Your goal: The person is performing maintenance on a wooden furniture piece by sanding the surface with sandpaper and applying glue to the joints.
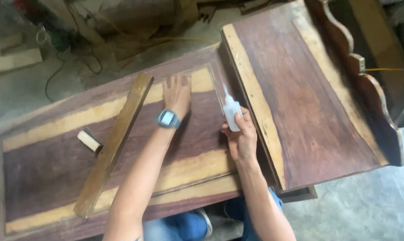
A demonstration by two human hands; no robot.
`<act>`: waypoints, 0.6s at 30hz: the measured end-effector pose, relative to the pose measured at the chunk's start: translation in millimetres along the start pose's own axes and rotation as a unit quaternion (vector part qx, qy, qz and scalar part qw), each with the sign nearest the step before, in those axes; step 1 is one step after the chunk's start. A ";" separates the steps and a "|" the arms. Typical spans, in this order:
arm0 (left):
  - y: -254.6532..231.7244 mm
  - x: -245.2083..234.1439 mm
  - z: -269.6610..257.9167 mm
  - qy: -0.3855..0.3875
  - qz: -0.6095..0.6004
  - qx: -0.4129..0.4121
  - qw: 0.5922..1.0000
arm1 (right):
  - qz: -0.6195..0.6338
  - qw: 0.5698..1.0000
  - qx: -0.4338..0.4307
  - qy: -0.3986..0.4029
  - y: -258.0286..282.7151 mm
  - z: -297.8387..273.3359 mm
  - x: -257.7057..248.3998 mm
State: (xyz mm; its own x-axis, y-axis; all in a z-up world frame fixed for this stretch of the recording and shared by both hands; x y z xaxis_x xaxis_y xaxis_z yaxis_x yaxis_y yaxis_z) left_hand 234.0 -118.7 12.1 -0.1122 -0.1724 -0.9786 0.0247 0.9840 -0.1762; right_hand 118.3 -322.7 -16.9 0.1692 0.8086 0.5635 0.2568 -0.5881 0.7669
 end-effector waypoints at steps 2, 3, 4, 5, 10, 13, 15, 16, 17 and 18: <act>8.6 -7.8 16.3 -0.039 -0.020 -0.019 0.999 | -0.004 1.000 -0.009 0.003 -5.7 6.3 -2.4; 18.6 -0.7 28.0 -0.041 -0.022 -0.024 0.999 | -0.007 1.000 -0.008 0.007 -2.9 1.8 0.2; 24.3 2.4 39.7 -0.063 -0.025 -0.012 0.998 | -0.012 1.000 -0.005 0.010 0.8 -2.6 1.6; 26.1 4.9 53.8 -0.083 -0.024 0.008 0.996 | -0.012 1.000 -0.004 0.007 5.2 -8.1 1.9; 23.8 -1.2 13.8 -0.066 -0.015 0.054 0.996 | 0.002 1.000 0.000 0.008 9.9 -1.5 4.4; 15.8 -13.6 23.0 -0.083 0.006 0.039 0.996 | -0.006 1.000 -0.015 0.020 13.6 -0.5 10.0; 11.1 -26.2 33.1 -0.096 0.019 0.021 0.995 | -0.009 0.999 -0.036 0.025 18.5 -2.0 11.5; 11.7 -27.0 38.0 -0.088 0.013 0.012 0.996 | -0.015 0.998 -0.046 0.030 21.2 -1.0 11.8; 12.3 -20.9 39.3 -0.072 0.006 0.004 0.997 | -0.019 0.998 -0.051 0.027 19.1 -4.4 8.6; 8.9 -13.9 29.2 -0.068 0.008 0.011 0.998 | -0.016 0.998 -0.052 0.021 16.5 -6.9 6.0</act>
State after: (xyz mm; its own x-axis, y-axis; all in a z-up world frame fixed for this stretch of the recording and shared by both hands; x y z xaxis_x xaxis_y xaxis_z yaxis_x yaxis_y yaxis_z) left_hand 264.8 -108.8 21.0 0.0237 -0.1629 -0.9864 0.0468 0.9857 -0.1617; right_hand 117.0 -327.6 1.2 0.1225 0.8274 0.5480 0.1604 -0.5614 0.8118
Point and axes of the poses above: each hand's wrist, its own z-axis towards the middle knuckle, its own x-axis out of the palm, y = z × x, the point moved 9 cm from there along z, towards the middle knuckle, and after that the axes turned 15 degrees about -z, right-handed, at the moved point
